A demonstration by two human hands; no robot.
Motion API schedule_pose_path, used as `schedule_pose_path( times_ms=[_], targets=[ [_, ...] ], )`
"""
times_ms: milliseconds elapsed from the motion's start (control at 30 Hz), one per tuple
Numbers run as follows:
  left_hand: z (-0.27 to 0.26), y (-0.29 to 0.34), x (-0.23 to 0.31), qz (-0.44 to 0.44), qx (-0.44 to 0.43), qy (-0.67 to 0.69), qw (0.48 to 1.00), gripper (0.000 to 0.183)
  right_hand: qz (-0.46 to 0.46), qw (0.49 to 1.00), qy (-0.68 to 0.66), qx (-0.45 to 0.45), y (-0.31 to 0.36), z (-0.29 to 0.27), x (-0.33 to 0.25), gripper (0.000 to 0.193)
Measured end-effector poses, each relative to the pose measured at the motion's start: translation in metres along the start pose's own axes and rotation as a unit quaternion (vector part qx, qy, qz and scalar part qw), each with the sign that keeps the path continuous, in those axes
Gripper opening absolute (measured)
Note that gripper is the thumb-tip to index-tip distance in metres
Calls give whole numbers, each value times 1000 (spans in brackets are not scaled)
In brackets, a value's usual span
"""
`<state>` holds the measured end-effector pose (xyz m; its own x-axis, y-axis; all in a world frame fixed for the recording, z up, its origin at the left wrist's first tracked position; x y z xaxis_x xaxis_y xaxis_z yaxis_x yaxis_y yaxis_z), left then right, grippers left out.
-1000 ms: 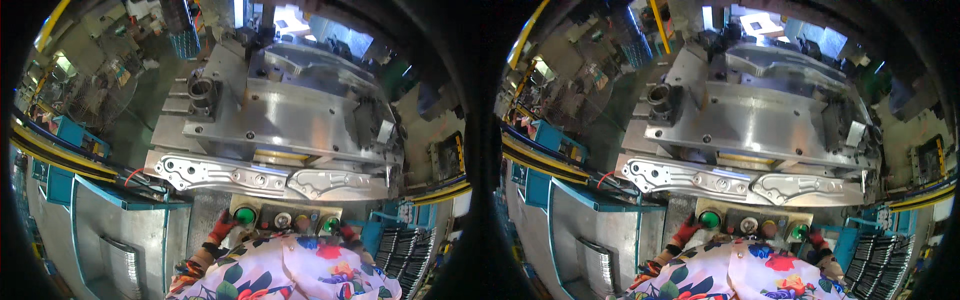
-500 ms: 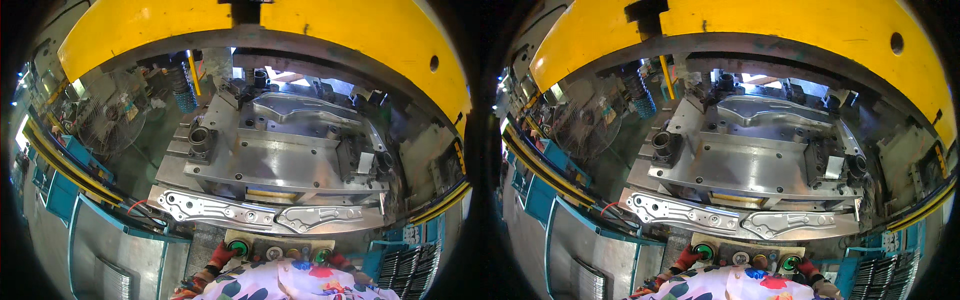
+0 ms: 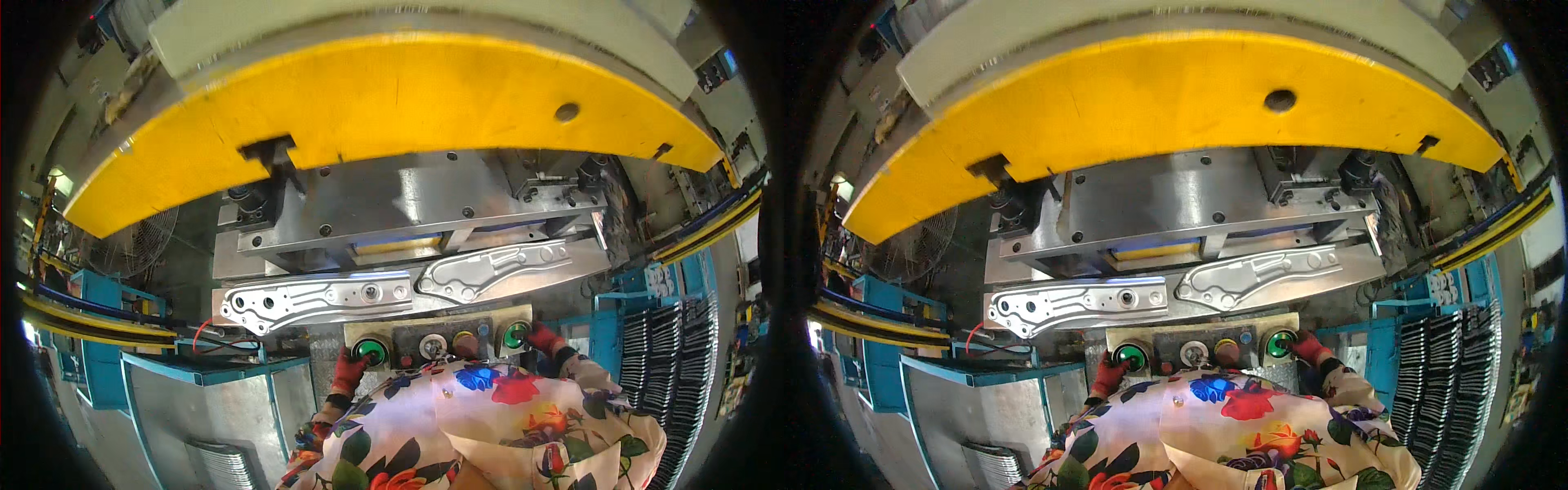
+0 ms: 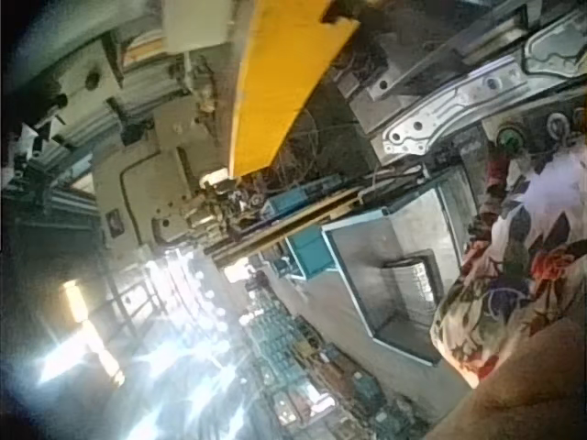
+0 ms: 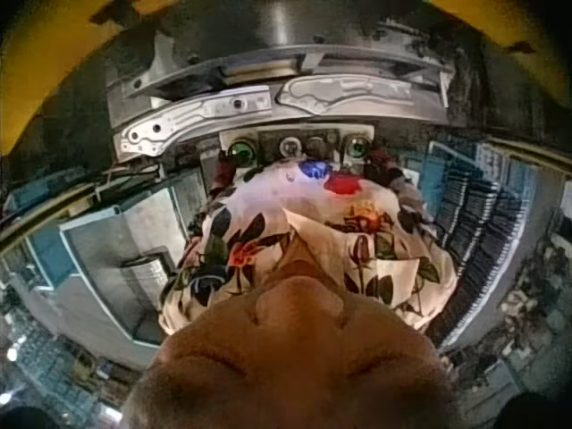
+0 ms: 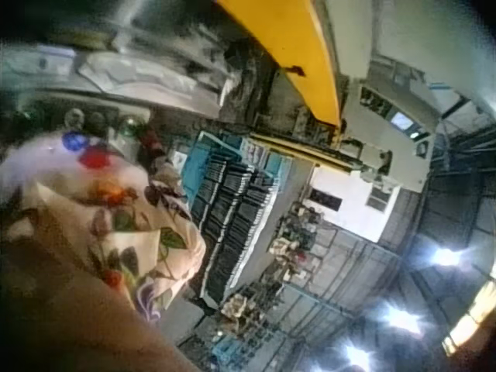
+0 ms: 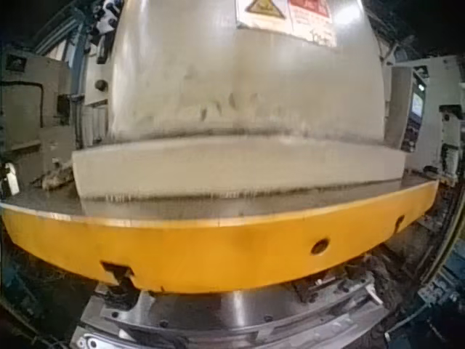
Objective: Placing metal pieces into a press, activating the machine, and stacking the finished parts in a bin.
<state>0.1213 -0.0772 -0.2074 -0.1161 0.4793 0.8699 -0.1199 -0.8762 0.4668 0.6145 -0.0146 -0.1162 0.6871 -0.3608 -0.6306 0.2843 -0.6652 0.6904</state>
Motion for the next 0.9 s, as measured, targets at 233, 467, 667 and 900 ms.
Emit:
schedule_pose_path(
  times_ms=[233, 467, 667, 900],
  targets=[
    [-8, -7, -5, 0, -6, -69, 998, 56, -6, 997, -61, 40, -20, 4, 45, 52],
    [-20, 2, -18, 68, -18, -47, 996, 67, -12, 988, 116, 106, 5, -15, -43, 47],
    [-42, 29, 31, 167, 38, 74, 982, 52, -43, 941, -336, 8, -51, -23, -118, 38],
    [-82, 62, 67, 211, 192, 6, 958, 40, -9, 932, -359, -52, -75, -3, -147, 40]
  ],
)
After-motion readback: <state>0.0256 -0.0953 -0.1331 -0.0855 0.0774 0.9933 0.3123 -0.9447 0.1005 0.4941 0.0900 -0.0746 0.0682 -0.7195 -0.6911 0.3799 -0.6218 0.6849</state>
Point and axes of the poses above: each hand's wrist, its own y-axis away from the middle knuckle, its own z-axis out of the palm, x = y × z, the point moved 2 cm from there along -y, towards the middle knuckle, and after that the axes turned 15 degrees about -x, right-handed, at the moved point
